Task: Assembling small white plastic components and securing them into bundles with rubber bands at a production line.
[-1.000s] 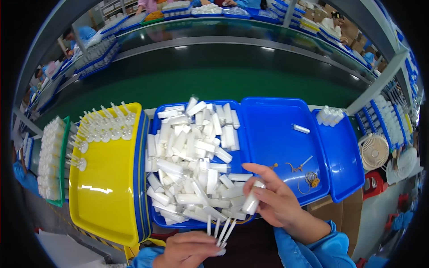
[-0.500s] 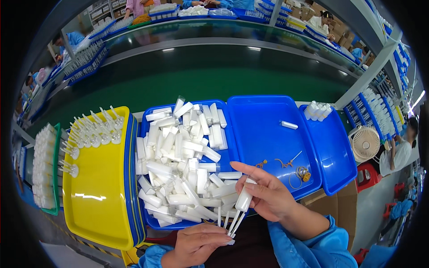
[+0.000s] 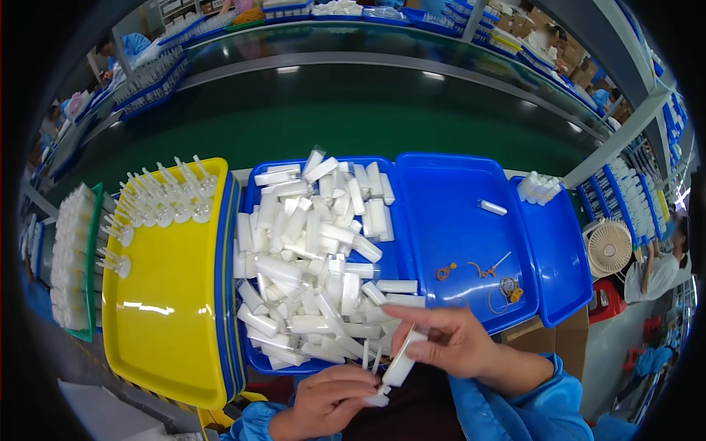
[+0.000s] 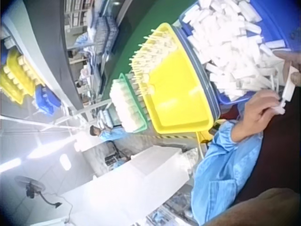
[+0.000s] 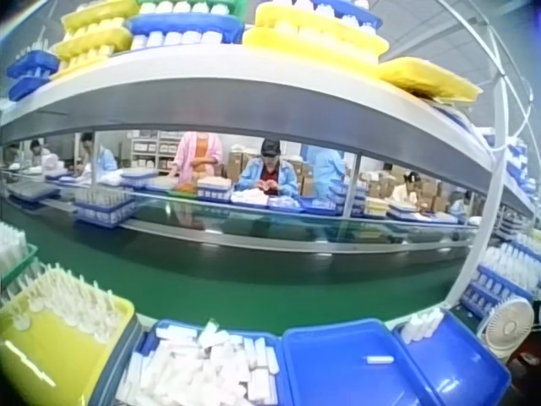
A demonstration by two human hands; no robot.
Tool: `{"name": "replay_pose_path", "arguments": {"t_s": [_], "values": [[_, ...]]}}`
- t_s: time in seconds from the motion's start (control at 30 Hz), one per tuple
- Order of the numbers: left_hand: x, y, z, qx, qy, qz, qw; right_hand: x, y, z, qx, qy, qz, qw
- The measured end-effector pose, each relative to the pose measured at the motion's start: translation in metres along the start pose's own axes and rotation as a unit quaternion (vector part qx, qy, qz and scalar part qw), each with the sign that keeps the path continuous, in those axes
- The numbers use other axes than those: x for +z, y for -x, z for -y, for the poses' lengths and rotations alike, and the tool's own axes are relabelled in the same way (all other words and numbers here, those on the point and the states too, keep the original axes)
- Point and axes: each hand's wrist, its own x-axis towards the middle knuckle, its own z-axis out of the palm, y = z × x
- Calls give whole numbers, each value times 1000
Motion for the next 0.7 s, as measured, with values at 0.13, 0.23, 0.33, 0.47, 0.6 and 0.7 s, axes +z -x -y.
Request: {"name": "replay_pose_path", "arguments": {"t_s": [0.13, 0.23, 0.33, 0.47, 0.6, 0.7], "values": [[9, 11, -11, -14, 68, -144, 987, 18, -14, -9, -134, 93, 93, 982], [-12, 24, 4, 1, -5, -107, 994, 13, -42, 9, -217, 224, 144, 939], [-11, 25, 4, 22, 46, -218, 975, 26, -93, 18, -347, 312, 38, 884], [-14, 18, -1, 13, 77, -252, 965, 37, -142, 19, -324, 549, 6, 770], [-24, 30, 2, 20, 62, -207, 976, 29, -152, 21, -315, 650, 11, 692], [-29, 24, 0, 33, 8, -146, 989, 6, -138, 24, -342, 633, -3, 694]]}}
